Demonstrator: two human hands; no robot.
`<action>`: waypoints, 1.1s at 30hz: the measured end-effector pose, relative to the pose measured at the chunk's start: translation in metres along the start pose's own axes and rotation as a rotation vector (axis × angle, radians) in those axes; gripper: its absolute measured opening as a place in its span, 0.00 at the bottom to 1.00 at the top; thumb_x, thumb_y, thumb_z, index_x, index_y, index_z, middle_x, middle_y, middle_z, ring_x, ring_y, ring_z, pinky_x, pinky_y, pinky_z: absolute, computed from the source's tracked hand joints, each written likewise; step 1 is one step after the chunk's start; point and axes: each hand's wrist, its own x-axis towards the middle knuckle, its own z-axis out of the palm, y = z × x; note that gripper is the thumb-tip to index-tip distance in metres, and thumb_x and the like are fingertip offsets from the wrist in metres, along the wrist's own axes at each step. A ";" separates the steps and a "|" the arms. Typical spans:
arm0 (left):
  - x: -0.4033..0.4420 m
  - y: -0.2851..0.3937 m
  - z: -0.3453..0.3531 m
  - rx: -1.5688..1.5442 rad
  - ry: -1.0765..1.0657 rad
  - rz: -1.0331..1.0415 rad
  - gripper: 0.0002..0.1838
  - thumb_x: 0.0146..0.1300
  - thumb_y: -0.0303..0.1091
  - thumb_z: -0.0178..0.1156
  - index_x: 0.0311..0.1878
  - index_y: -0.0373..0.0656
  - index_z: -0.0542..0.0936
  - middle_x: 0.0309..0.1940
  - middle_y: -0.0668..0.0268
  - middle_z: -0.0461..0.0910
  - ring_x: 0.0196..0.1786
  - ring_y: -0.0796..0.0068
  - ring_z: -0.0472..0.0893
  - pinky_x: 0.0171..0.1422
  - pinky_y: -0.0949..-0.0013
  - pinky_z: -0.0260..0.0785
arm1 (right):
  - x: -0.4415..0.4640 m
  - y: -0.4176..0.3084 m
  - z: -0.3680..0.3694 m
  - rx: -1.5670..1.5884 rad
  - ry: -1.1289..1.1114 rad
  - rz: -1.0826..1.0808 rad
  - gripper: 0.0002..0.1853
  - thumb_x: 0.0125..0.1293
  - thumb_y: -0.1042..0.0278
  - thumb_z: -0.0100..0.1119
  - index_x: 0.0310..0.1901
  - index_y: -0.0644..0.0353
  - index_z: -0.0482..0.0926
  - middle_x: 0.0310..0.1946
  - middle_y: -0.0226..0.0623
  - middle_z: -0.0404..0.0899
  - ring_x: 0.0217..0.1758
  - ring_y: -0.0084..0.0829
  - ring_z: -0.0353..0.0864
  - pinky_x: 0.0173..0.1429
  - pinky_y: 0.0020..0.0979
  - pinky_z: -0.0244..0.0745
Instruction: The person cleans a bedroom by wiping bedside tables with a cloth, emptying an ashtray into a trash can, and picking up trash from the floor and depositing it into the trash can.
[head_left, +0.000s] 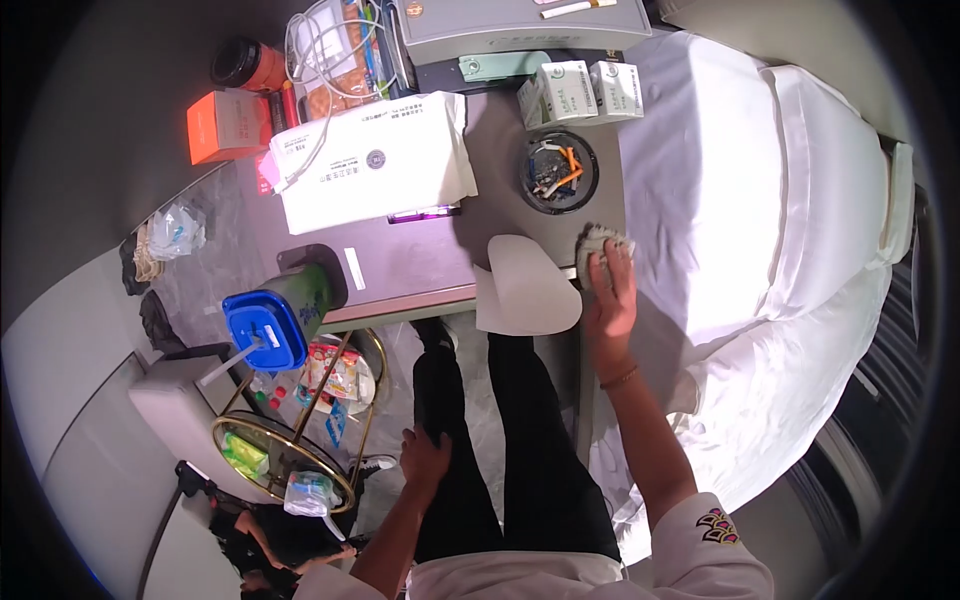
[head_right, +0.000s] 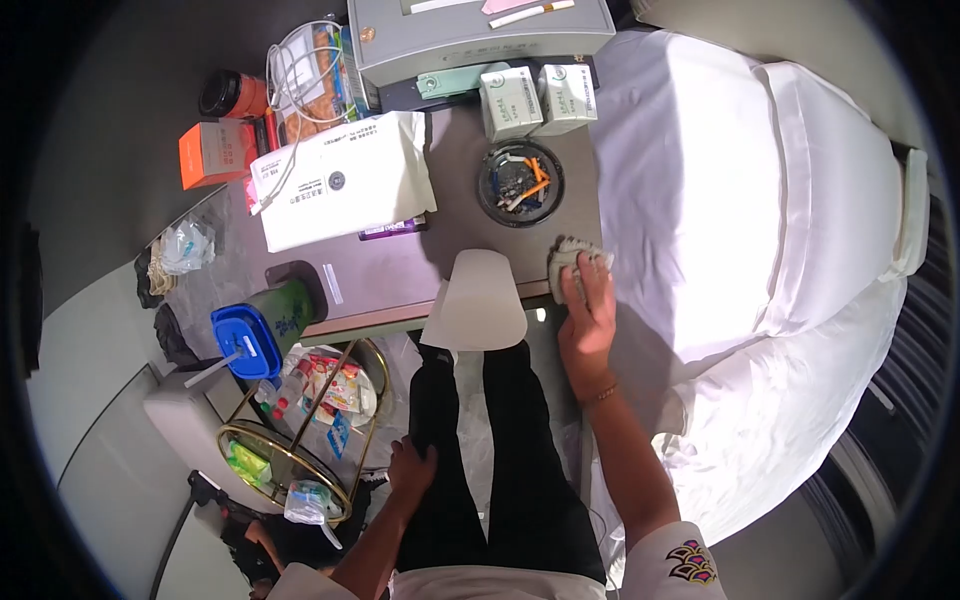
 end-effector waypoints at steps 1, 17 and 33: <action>0.000 0.001 0.000 0.001 -0.005 0.006 0.29 0.57 0.52 0.58 0.51 0.36 0.68 0.45 0.48 0.70 0.47 0.44 0.77 0.46 0.46 0.72 | -0.001 -0.001 -0.002 0.019 0.008 -0.024 0.25 0.51 0.90 0.45 0.50 0.60 0.80 0.58 0.47 0.73 0.64 0.52 0.69 0.68 0.47 0.64; 0.001 -0.001 0.008 -0.023 -0.006 -0.012 0.28 0.57 0.52 0.57 0.50 0.36 0.70 0.45 0.47 0.71 0.47 0.45 0.77 0.48 0.46 0.72 | 0.012 0.013 -0.015 0.229 -0.015 0.169 0.27 0.52 0.91 0.42 0.50 0.61 0.81 0.59 0.47 0.74 0.62 0.47 0.73 0.66 0.37 0.66; 0.003 0.002 0.009 -0.008 0.031 0.033 0.29 0.59 0.51 0.56 0.53 0.36 0.68 0.46 0.46 0.71 0.47 0.43 0.77 0.48 0.45 0.72 | 0.015 0.017 -0.009 0.345 0.072 0.202 0.24 0.54 0.92 0.44 0.49 0.61 0.82 0.58 0.45 0.75 0.56 0.43 0.78 0.57 0.30 0.72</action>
